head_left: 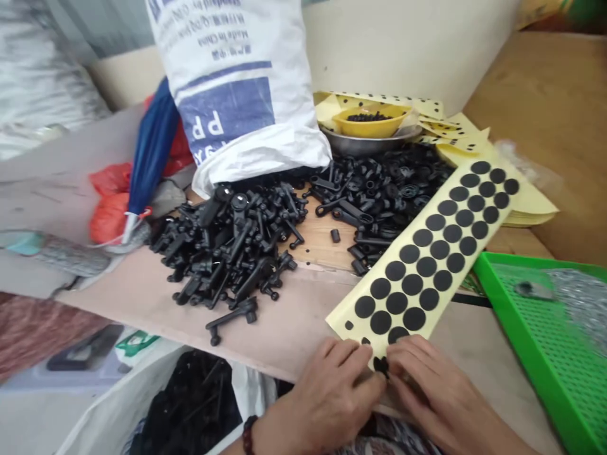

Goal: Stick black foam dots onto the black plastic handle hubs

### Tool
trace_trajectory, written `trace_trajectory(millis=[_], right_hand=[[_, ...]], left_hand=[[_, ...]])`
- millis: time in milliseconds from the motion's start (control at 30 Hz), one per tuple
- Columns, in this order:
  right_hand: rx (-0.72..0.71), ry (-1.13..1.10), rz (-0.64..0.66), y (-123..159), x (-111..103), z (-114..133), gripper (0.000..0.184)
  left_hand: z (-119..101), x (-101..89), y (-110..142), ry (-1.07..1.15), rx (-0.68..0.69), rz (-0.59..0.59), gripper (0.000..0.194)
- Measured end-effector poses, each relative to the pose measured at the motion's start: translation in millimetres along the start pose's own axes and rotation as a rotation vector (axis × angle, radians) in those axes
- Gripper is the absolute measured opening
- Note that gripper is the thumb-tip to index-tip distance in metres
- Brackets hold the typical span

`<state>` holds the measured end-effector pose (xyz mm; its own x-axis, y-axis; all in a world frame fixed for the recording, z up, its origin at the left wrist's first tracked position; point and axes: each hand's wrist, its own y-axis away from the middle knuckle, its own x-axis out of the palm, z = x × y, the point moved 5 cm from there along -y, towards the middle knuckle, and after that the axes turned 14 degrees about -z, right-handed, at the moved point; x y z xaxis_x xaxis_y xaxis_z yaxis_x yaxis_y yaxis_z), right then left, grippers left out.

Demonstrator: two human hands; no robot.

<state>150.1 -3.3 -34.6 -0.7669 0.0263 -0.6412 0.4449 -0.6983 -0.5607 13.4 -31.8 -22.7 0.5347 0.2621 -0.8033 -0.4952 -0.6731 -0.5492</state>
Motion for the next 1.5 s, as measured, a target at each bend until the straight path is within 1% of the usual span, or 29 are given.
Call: trace_trajectory(millis=[67, 100, 133, 167, 200, 233, 300, 367, 467, 600, 667, 767, 833, 900, 967, 1000, 1067, 1100, 1133, 1200, 1233, 1300, 1367, 1500], right_hand=[[0.032, -0.021, 0.029, -2, -4, -2, 0.015], [0.058, -0.038, 0.051, -3, -6, -3, 0.015], [0.09, -0.054, 0.075, -4, -8, -5, 0.015], [0.124, -0.07, 0.099, -5, -11, -6, 0.015], [0.156, -0.088, 0.122, -6, -13, -7, 0.015], [0.188, -0.106, 0.14, -6, -14, -8, 0.014], [0.243, -0.144, 0.167, -7, -17, -10, 0.013], [0.288, -0.193, 0.177, -7, -19, -12, 0.013], [0.374, -0.291, 0.151, -6, -19, -17, 0.015], [0.557, -0.467, 0.0, -9, -22, -24, 0.017], [0.672, -0.601, -0.058, -15, -22, -25, 0.021], [0.832, -0.818, -0.093, -26, -15, -25, 0.027], [0.889, -0.923, -0.123, -33, -8, -25, 0.028], [0.907, -0.994, -0.144, -38, -1, -25, 0.027], [0.926, -1.046, -0.154, -39, 4, -27, 0.026], [0.94, -1.062, -0.156, -39, 6, -28, 0.026], [0.966, -1.089, -0.155, -37, 9, -30, 0.025], [0.978, -1.105, -0.148, -37, 10, -31, 0.024], [0.986, -1.121, -0.141, -36, 11, -31, 0.024], [0.989, -1.142, -0.129, -36, 12, -32, 0.023], [0.99, -1.144, -0.126, -36, 13, -32, 0.023], [0.992, -1.128, -0.128, -37, 14, -33, 0.024], [0.998, -1.096, -0.132, -37, 15, -34, 0.026], [1.007, -1.048, -0.126, -38, 17, -35, 0.026]], left_hand=[[15, -32.6, 9, -0.073, -0.046, -0.106, 0.02], [25, -52.1, 17, -0.167, -0.087, -0.188, 0.022], [38, -70.1, 27, -0.304, -0.155, -0.236, 0.022], [51, -85.5, 39, -0.444, -0.215, -0.253, 0.019], [63, -96.8, 50, -0.562, -0.27, -0.231, 0.017], [73, -104.0, 61, -0.657, -0.32, -0.185, 0.019], [88, -108.1, 76, -0.755, -0.393, -0.104, 0.026], [92, -100.8, 79, -0.718, -0.436, -0.058, 0.027], [84, -80.7, 67, -0.54, -0.434, -0.045, 0.019], [70, -59.1, 40, -0.295, -0.313, -0.112, 0.016], [66, -52.2, 27, -0.185, -0.303, -0.172, 0.017], [63, -41.5, 10, -0.024, -0.404, -0.236, 0.017], [58, -32.0, 1, 0.093, -0.488, -0.227, 0.014], [51, -21.3, -6, 0.236, -0.542, -0.186, 0.007], [48, -12.1, -7, 0.365, -0.615, -0.154, 0.01], [49, -8.1, -6, 0.413, -0.676, -0.145, 0.012], [56, -1.8, -3, 0.495, -0.824, -0.142, 0.009], [59, 1.1, -1, 0.536, -0.888, -0.133, 0.012], [62, 3.9, -1, 0.577, -0.933, -0.109, 0.021], [66, 9.3, -2, 0.642, -0.972, -0.015, 0.036], [67, 11.3, -4, 0.659, -0.983, 0.037, 0.04], [68, 13.4, -7, 0.687, -1.004, 0.111, 0.041], [68, 13.0, -12, 0.723, -1.017, 0.124, 0.042], [67, 10.8, -19, 0.75, -1.029, 0.106, 0.047]])
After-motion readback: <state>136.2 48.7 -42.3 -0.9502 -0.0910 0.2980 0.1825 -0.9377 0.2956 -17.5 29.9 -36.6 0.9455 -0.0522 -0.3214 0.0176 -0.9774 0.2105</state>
